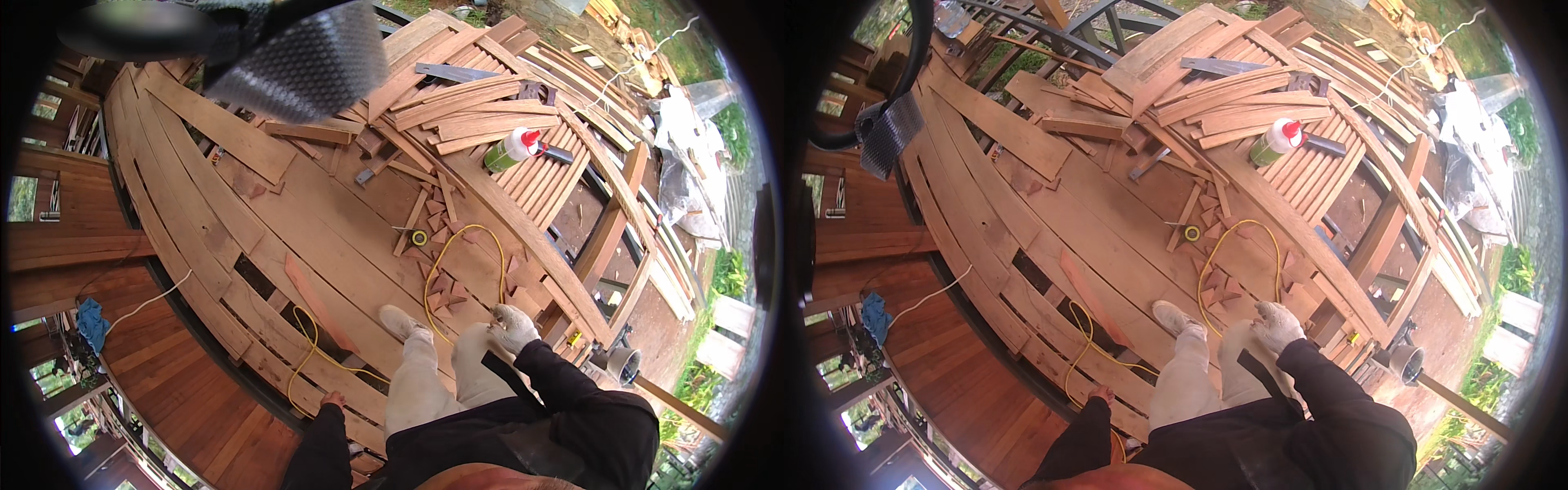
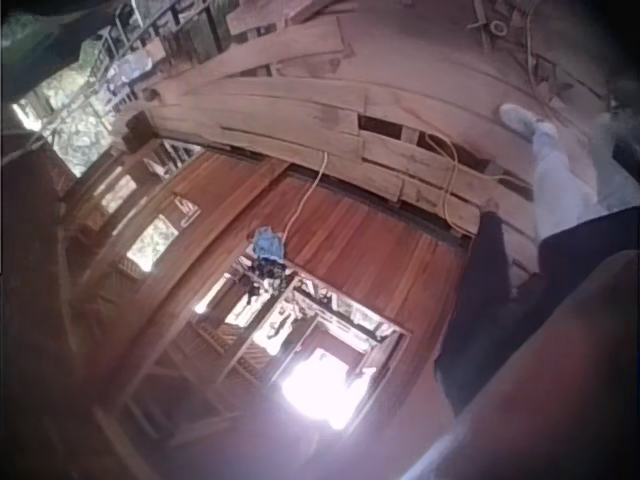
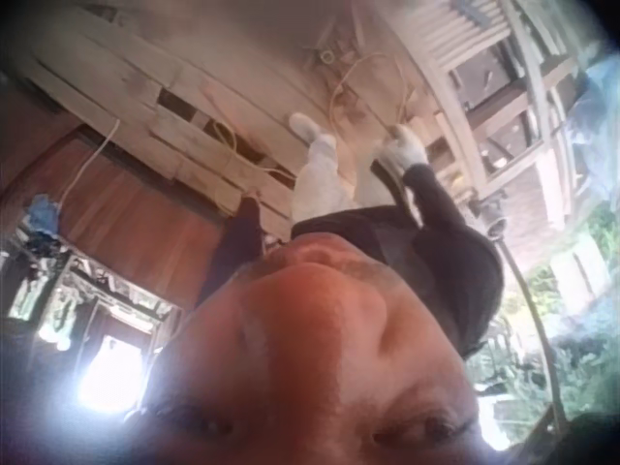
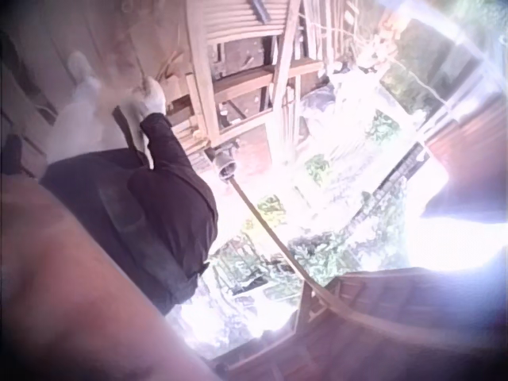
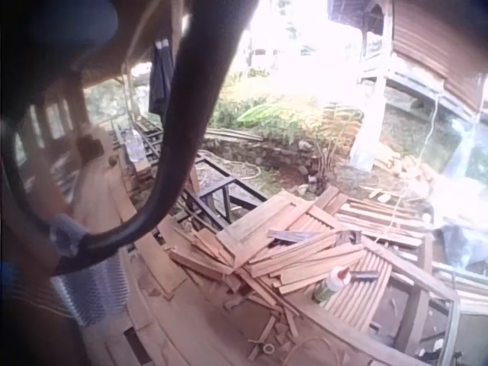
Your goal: The person assembles a wooden structure by picking up wooden planks and placing them onto a metal frame. They use a hammer to tap the planks into position and adjust their placement to fit the frame.
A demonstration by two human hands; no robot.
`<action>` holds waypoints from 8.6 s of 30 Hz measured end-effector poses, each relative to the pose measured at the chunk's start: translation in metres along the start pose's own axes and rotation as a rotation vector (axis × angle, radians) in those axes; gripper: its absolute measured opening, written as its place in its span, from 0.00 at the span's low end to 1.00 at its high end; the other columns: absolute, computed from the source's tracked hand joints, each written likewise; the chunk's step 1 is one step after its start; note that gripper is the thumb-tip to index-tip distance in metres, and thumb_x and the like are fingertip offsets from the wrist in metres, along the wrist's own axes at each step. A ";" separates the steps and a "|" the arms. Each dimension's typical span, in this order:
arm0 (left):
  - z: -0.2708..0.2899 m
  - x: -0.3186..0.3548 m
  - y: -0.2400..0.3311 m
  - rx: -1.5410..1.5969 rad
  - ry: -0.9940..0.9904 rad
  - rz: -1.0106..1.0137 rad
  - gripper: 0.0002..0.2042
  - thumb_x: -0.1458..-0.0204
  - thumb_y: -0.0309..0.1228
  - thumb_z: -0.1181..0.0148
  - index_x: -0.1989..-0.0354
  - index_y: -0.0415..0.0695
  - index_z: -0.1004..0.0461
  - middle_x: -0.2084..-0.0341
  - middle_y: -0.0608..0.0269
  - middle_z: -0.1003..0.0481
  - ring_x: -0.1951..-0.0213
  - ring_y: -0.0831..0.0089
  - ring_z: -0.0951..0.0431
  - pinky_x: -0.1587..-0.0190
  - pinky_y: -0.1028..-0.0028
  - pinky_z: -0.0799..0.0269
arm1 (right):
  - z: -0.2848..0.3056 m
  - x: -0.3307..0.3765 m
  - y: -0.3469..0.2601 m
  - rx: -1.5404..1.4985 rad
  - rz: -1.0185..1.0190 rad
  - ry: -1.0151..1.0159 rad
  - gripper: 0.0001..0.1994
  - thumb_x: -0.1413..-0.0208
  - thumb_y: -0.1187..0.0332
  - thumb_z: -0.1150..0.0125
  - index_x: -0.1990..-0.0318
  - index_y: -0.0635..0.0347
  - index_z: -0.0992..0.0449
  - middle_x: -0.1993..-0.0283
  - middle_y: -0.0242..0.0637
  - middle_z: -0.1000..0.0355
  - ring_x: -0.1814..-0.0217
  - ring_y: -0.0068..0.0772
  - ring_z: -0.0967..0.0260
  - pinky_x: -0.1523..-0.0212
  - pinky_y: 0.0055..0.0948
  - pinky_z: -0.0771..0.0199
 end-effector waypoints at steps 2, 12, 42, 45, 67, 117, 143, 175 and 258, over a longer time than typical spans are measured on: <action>0.011 0.000 0.021 -0.022 -0.012 0.051 0.18 0.35 0.39 0.43 0.44 0.40 0.24 0.51 0.55 0.18 0.52 0.66 0.17 0.53 0.66 0.22 | -0.003 -0.016 -0.019 -0.121 -0.157 -0.031 0.21 0.45 0.63 0.33 0.45 0.63 0.22 0.55 0.49 0.20 0.50 0.49 0.21 0.46 0.40 0.21; -0.033 0.036 0.277 -0.204 -0.299 -0.424 0.19 0.35 0.42 0.43 0.44 0.42 0.25 0.52 0.55 0.18 0.52 0.65 0.17 0.55 0.65 0.23 | -0.105 0.000 0.054 -0.290 -0.775 -0.098 0.24 0.45 0.55 0.36 0.48 0.66 0.19 0.53 0.54 0.18 0.46 0.52 0.21 0.43 0.42 0.24; -0.264 0.128 0.766 -0.398 -0.468 -0.683 0.16 0.36 0.31 0.56 0.54 0.34 0.23 0.60 0.39 0.20 0.57 0.50 0.20 0.54 0.60 0.25 | -0.205 -0.503 -0.184 -0.108 -0.714 0.456 0.15 0.35 0.70 0.55 0.48 0.62 0.23 0.49 0.56 0.24 0.44 0.54 0.25 0.44 0.48 0.25; -0.264 0.137 0.777 -0.915 -0.409 -1.106 0.15 0.37 0.29 0.57 0.57 0.31 0.24 0.61 0.36 0.21 0.59 0.47 0.22 0.56 0.57 0.28 | -0.246 -0.538 -0.174 -0.248 -0.881 0.444 0.15 0.34 0.66 0.54 0.52 0.62 0.22 0.51 0.55 0.22 0.47 0.61 0.25 0.48 0.51 0.25; -0.250 0.192 0.767 -0.646 -0.607 -0.811 0.15 0.44 0.24 0.47 0.49 0.34 0.24 0.56 0.59 0.23 0.51 0.67 0.26 0.46 0.69 0.32 | -0.190 -0.526 -0.206 -2.502 -0.667 0.885 0.36 0.30 0.35 0.65 0.31 0.54 0.33 0.33 0.42 0.29 0.35 0.48 0.30 0.35 0.48 0.30; -0.268 0.214 0.965 -0.649 -0.096 -1.475 0.31 0.32 0.56 0.50 0.47 0.34 0.21 0.56 0.46 0.17 0.53 0.55 0.17 0.47 0.62 0.26 | -0.116 -0.496 -0.261 -1.631 -0.866 0.649 0.43 0.42 0.65 0.32 0.29 0.86 0.49 0.40 0.56 0.26 0.35 0.39 0.26 0.36 0.30 0.27; -0.186 0.161 0.944 -1.057 -0.143 -0.906 0.25 0.36 0.51 0.46 0.40 0.45 0.30 0.56 0.48 0.20 0.55 0.51 0.16 0.63 0.49 0.22 | -0.400 -0.093 -0.414 -1.149 -1.418 0.478 0.24 0.43 0.49 0.39 0.52 0.62 0.15 0.54 0.53 0.18 0.48 0.53 0.20 0.47 0.43 0.22; -0.469 0.289 0.273 -2.833 -0.313 -1.612 0.16 0.35 0.42 0.45 0.46 0.51 0.18 0.57 0.54 0.16 0.54 0.66 0.15 0.52 0.65 0.20 | -0.361 0.400 -0.154 -0.737 -1.329 0.767 0.13 0.44 0.59 0.38 0.58 0.57 0.16 0.62 0.46 0.18 0.60 0.42 0.18 0.58 0.39 0.18; -0.731 0.461 -0.125 -0.569 0.160 -0.950 0.23 0.44 0.36 0.39 0.41 0.39 0.24 0.41 0.42 0.27 0.37 0.48 0.29 0.32 0.58 0.33 | 0.405 0.493 0.841 -0.257 -0.570 -0.194 0.16 0.32 0.59 0.48 0.46 0.56 0.20 0.60 0.36 0.20 0.54 0.34 0.26 0.57 0.31 0.26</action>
Point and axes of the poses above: each hand's wrist, its own x-axis away from the middle knuckle, its own z-axis out of the back of the hand, y = z × x, the point moved 3 cm from there along -x, towards the middle knuckle
